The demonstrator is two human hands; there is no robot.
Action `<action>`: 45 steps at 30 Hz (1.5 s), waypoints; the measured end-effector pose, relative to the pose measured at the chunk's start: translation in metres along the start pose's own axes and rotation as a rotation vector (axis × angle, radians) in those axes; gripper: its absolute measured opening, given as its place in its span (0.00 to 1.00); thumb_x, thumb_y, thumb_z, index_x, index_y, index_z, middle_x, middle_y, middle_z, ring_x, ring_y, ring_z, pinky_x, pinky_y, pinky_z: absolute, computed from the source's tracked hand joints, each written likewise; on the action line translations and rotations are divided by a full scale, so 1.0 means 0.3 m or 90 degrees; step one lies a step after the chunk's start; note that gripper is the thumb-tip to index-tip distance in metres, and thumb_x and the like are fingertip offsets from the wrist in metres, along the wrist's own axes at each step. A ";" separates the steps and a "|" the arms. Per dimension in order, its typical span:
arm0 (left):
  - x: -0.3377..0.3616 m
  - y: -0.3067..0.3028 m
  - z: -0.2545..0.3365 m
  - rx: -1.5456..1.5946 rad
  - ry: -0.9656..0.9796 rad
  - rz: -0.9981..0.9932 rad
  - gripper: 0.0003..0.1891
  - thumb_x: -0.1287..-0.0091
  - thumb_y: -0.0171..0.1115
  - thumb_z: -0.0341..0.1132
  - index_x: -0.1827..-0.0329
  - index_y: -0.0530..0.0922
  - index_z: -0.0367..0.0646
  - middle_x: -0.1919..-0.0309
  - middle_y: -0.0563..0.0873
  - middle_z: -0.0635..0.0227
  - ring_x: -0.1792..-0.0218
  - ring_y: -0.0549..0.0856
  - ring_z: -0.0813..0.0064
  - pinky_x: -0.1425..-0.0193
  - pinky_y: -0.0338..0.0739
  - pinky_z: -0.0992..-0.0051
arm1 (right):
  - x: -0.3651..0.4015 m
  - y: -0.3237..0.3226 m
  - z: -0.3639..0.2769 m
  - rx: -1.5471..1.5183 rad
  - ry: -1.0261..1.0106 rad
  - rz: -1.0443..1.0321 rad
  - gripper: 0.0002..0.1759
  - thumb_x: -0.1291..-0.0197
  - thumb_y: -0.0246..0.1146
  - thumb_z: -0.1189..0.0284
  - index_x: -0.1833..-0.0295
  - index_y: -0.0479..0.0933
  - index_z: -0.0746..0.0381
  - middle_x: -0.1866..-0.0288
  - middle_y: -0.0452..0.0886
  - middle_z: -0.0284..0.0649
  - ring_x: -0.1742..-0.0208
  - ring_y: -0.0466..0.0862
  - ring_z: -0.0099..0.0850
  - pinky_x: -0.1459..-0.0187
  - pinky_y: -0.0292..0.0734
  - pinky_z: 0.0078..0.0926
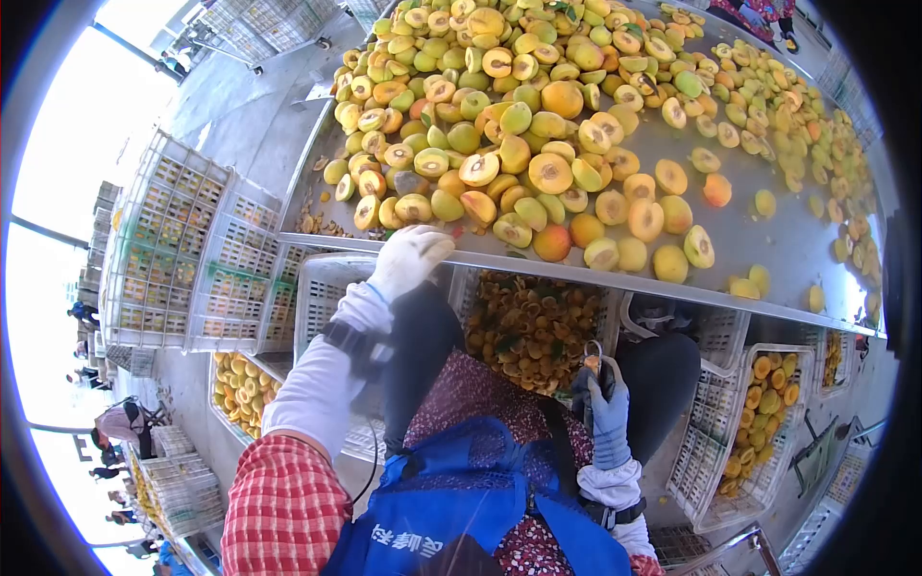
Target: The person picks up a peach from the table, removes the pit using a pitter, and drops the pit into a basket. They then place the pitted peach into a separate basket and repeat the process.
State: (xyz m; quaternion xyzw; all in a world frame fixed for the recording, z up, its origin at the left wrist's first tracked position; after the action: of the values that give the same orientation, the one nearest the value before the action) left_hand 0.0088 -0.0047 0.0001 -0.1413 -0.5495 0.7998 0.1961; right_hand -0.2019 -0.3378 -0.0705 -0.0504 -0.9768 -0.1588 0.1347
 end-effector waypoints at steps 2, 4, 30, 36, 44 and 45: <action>-0.002 -0.065 0.045 0.272 -0.066 0.127 0.14 0.37 0.66 0.38 0.52 0.84 0.43 0.50 0.85 0.59 0.45 0.82 0.59 0.41 0.77 0.63 | -0.026 0.008 -0.020 -0.050 0.003 0.029 0.21 0.30 0.62 0.63 0.39 0.72 0.64 0.70 0.80 0.39 0.80 0.78 0.21 0.79 0.75 0.17; 0.019 -0.056 -0.017 0.112 -0.107 0.244 0.14 0.39 0.67 0.39 0.52 0.84 0.45 0.52 0.85 0.62 0.47 0.83 0.59 0.44 0.78 0.61 | 0.033 0.056 -0.056 -0.063 0.106 0.069 0.20 0.29 0.61 0.62 0.41 0.73 0.64 0.71 0.79 0.37 0.82 0.77 0.21 0.81 0.74 0.18; 0.171 0.117 0.541 0.862 -0.206 0.290 0.22 0.25 0.53 0.40 0.34 0.71 0.35 0.43 0.80 0.58 0.44 0.78 0.73 0.38 0.72 0.73 | -0.154 0.400 0.004 -0.230 0.040 0.024 0.20 0.30 0.63 0.61 0.40 0.74 0.60 0.58 0.82 0.32 0.64 0.81 0.19 0.68 0.75 0.14; 0.219 0.106 0.450 0.749 -0.305 0.177 0.17 0.24 0.52 0.40 0.48 0.79 0.35 0.58 0.86 0.63 0.54 0.82 0.77 0.46 0.76 0.77 | -0.021 0.385 -0.264 0.320 -0.189 -0.046 0.18 0.31 0.56 0.68 0.41 0.70 0.66 0.62 0.80 0.45 0.63 0.84 0.38 0.60 0.80 0.33; 0.289 0.084 0.516 0.821 -0.256 0.172 0.17 0.24 0.53 0.41 0.44 0.79 0.36 0.54 0.86 0.62 0.53 0.82 0.77 0.45 0.75 0.78 | 0.046 0.368 -0.245 0.703 -0.333 -0.106 0.28 0.39 0.65 0.68 0.36 0.66 0.66 0.55 0.80 0.54 0.60 0.84 0.53 0.60 0.81 0.41; 0.295 0.089 0.510 0.836 -0.256 0.168 0.17 0.25 0.54 0.41 0.44 0.79 0.36 0.53 0.86 0.62 0.53 0.82 0.77 0.45 0.75 0.78 | 0.048 0.352 -0.242 0.691 -0.343 -0.124 0.29 0.40 0.66 0.67 0.36 0.66 0.66 0.56 0.80 0.53 0.61 0.84 0.52 0.62 0.81 0.41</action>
State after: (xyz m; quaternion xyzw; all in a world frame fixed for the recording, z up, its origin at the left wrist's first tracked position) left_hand -0.1412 -0.0978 0.0287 0.0917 0.0436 0.9941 0.0370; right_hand -0.1828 -0.2607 0.0310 0.0763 -0.9182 0.3678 -0.1259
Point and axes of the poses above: each hand's wrist, its own x-axis away from the middle knuckle, its own y-axis out of the palm, z = x × y, the point moved 1 cm from there along -x, towards the middle knuckle
